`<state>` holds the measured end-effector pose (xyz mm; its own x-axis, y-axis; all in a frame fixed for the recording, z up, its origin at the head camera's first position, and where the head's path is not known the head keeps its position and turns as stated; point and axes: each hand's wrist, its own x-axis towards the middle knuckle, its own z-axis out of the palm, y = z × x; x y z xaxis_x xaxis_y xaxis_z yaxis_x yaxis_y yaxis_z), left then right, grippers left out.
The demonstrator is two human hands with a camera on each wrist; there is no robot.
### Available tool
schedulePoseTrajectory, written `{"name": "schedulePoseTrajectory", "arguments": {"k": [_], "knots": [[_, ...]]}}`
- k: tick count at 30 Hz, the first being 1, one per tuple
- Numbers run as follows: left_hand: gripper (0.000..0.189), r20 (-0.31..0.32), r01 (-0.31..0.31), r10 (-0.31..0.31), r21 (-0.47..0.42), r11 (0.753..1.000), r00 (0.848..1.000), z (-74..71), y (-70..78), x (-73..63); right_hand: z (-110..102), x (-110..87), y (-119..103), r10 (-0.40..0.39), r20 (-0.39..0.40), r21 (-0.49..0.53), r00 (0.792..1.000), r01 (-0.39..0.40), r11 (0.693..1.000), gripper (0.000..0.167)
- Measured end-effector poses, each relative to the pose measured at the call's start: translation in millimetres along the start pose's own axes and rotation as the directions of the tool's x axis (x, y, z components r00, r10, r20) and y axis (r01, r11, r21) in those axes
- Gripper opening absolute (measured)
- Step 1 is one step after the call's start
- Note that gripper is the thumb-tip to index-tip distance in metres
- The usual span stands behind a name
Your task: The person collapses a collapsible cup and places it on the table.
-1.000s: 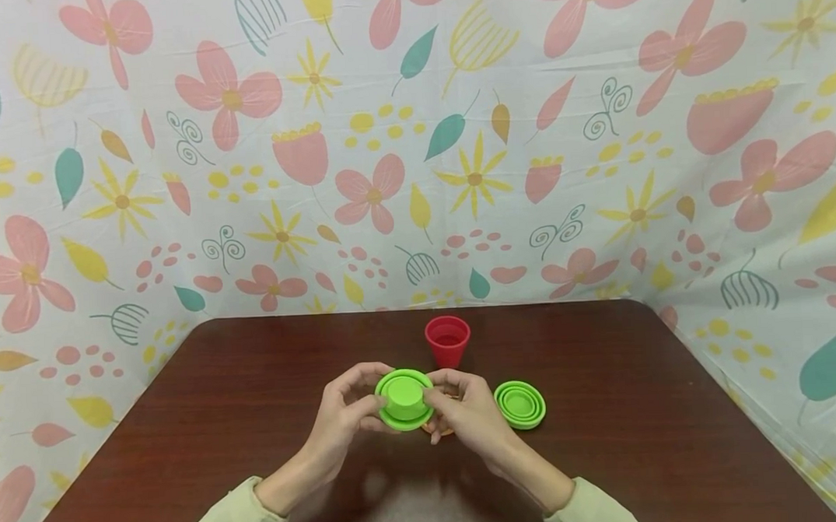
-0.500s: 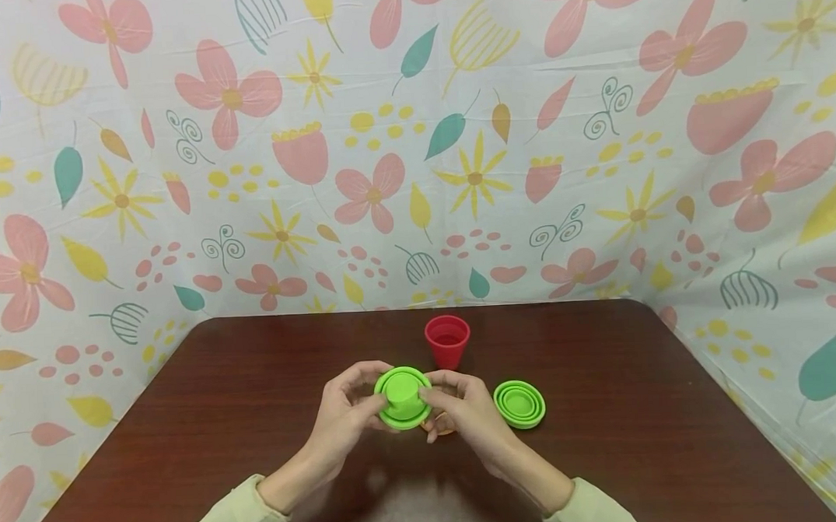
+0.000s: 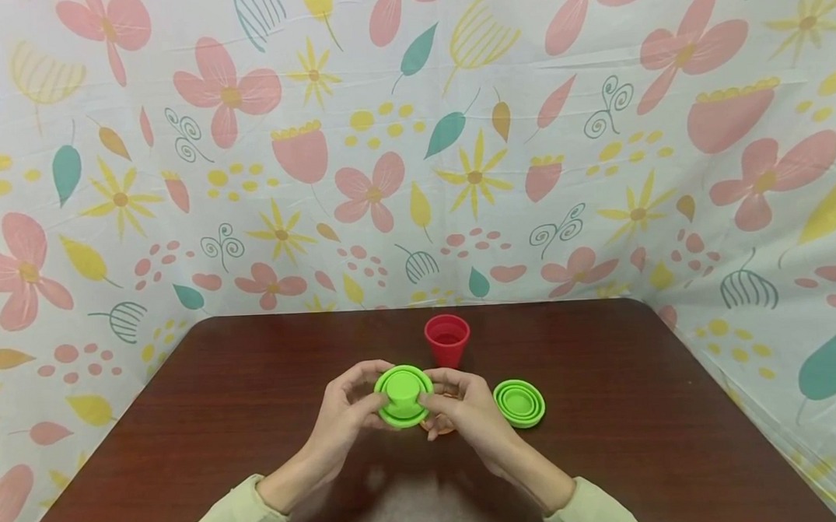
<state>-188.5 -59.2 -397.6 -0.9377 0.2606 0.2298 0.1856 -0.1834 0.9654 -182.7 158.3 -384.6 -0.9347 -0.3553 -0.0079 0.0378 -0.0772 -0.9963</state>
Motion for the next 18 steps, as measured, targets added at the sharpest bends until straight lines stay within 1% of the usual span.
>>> {"name": "schedulePoseTrajectory", "arguments": {"k": [6, 12, 15, 18], "knots": [[0.047, 0.035, 0.006, -0.007, 0.026, 1.0, 0.999, -1.7, 0.3, -2.5, 0.9, -1.5, -1.0, 0.016, -0.013, 0.01, 1.0, -0.016, 1.0, 0.055], [0.048, 0.032, -0.004, 0.002, 0.064, 0.998, 0.999, -2.2, -0.2, -1.7, 1.9, -2.9, -1.5, 0.013, 0.016, 0.047, 1.0, -0.014, 0.999, 0.057], [0.048, 0.032, -0.002, 0.0, 0.053, 0.999, 0.999, -1.6, -0.6, -1.7, 2.2, -2.8, -0.8, -0.002, 0.016, 0.046, 1.0, 0.002, 0.999, 0.057], [0.053, 0.03, 0.025, -0.026, 0.017, 1.0, 0.999, -0.6, -1.1, -2.7, 2.3, -2.2, 1.0, -0.015, 0.005, 0.041, 1.0, 0.015, 0.999, 0.057]]}}
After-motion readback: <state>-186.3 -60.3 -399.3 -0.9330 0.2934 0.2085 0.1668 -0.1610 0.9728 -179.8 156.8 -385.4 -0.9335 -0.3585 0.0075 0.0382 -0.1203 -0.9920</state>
